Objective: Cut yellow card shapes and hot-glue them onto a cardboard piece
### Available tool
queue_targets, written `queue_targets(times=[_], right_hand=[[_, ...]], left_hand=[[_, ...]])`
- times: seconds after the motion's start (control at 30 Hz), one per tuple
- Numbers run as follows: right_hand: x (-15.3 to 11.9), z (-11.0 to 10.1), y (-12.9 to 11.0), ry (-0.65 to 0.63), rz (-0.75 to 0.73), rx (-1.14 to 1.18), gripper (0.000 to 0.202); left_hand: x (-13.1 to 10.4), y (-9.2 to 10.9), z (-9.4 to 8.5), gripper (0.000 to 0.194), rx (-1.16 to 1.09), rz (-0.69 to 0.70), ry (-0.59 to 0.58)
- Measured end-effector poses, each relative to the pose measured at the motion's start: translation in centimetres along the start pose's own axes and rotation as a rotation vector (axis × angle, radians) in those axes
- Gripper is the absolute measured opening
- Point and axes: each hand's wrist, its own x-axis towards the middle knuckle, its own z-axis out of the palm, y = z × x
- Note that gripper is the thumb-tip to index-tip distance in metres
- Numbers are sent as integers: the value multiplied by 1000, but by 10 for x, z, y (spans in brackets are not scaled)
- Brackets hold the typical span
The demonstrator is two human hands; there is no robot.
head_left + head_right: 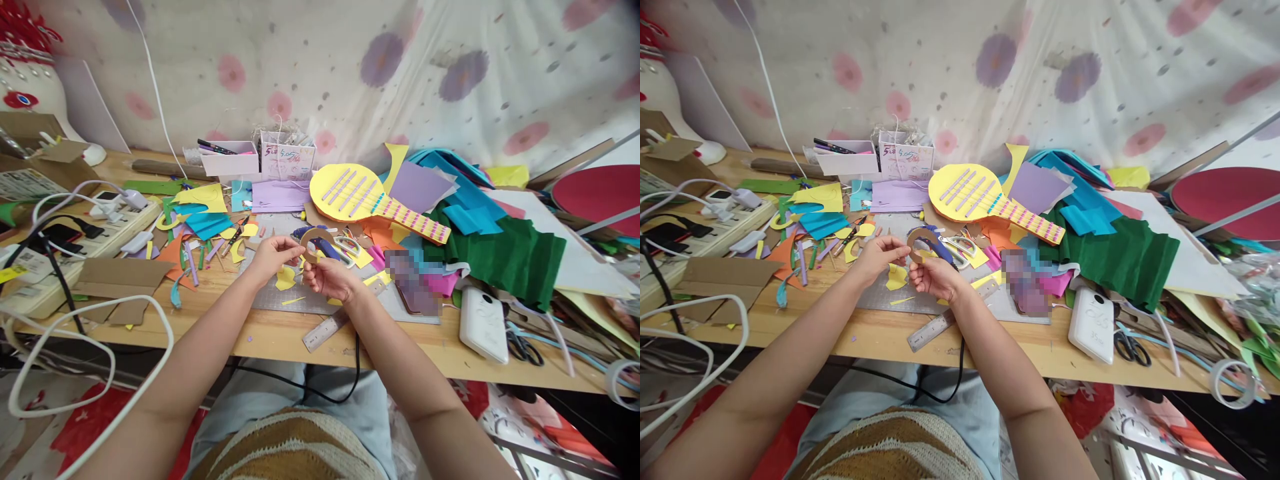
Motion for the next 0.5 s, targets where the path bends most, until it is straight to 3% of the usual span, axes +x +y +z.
queue_targets(times=[0.1, 0.2, 0.37, 0.5], right_hand=[[0, 0, 2, 272, -358, -265, 35], [0, -1, 3, 365, -626, -415, 36], [4, -7, 9, 321, -656, -544, 38], [6, -11, 14, 399, -730, -767, 33]], left_hand=[[0, 2, -1, 40, -37, -26, 75], [0, 4, -4, 39, -73, -39, 98], [3, 0, -7, 39, -66, -69, 97], [6, -9, -5, 39, 88, -49, 132]])
